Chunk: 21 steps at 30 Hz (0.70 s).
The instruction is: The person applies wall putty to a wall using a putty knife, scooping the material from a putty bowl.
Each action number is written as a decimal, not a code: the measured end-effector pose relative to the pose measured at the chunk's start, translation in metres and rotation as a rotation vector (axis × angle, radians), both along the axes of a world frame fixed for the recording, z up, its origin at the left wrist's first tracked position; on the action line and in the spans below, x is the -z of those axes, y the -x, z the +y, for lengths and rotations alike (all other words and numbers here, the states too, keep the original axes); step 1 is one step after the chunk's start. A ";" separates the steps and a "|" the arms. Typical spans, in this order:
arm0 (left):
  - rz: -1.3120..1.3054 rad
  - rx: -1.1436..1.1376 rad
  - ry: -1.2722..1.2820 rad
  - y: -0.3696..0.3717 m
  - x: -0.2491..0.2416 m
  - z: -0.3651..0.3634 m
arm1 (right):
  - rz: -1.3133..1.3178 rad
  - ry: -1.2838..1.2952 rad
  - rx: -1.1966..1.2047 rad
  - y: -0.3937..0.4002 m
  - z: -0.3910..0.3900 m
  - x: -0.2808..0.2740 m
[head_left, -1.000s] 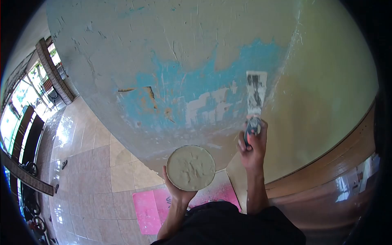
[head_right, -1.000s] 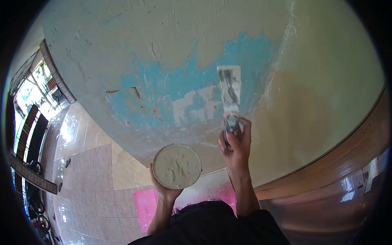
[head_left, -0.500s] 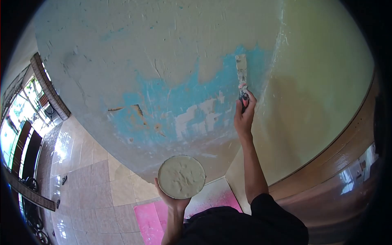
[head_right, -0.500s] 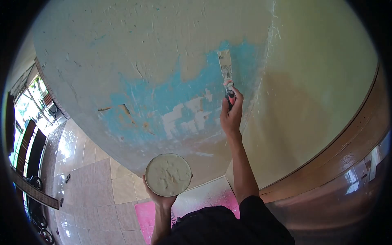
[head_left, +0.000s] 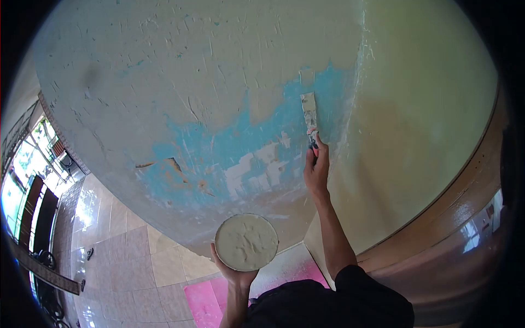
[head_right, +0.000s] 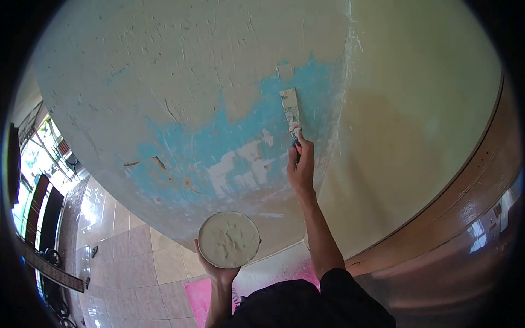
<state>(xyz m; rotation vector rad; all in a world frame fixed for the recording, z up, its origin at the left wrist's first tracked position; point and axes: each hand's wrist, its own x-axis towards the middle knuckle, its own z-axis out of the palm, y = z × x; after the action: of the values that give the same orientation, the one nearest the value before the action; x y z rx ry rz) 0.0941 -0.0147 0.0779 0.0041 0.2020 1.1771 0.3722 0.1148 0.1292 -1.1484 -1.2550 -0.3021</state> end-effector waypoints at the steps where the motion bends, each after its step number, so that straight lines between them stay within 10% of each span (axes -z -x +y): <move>1: -0.002 -0.003 -0.007 -0.001 -0.001 0.000 | 0.001 -0.002 0.004 -0.001 -0.004 -0.003; 7: 0.011 0.005 0.001 -0.004 -0.002 0.000 | 0.505 -0.103 -0.376 -0.001 -0.024 -0.031; 18: 0.008 0.005 0.009 -0.007 -0.002 0.001 | -0.124 -0.213 0.361 -0.046 0.028 -0.042; 21: 0.035 0.000 0.024 -0.007 -0.002 0.002 | -0.127 -0.093 0.240 -0.040 0.033 -0.040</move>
<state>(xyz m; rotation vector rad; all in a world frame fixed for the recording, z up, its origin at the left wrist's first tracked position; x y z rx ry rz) 0.1010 -0.0128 0.0798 0.0036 0.2469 1.1755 0.4126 0.1482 0.1688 -1.2153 -1.2006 -0.6151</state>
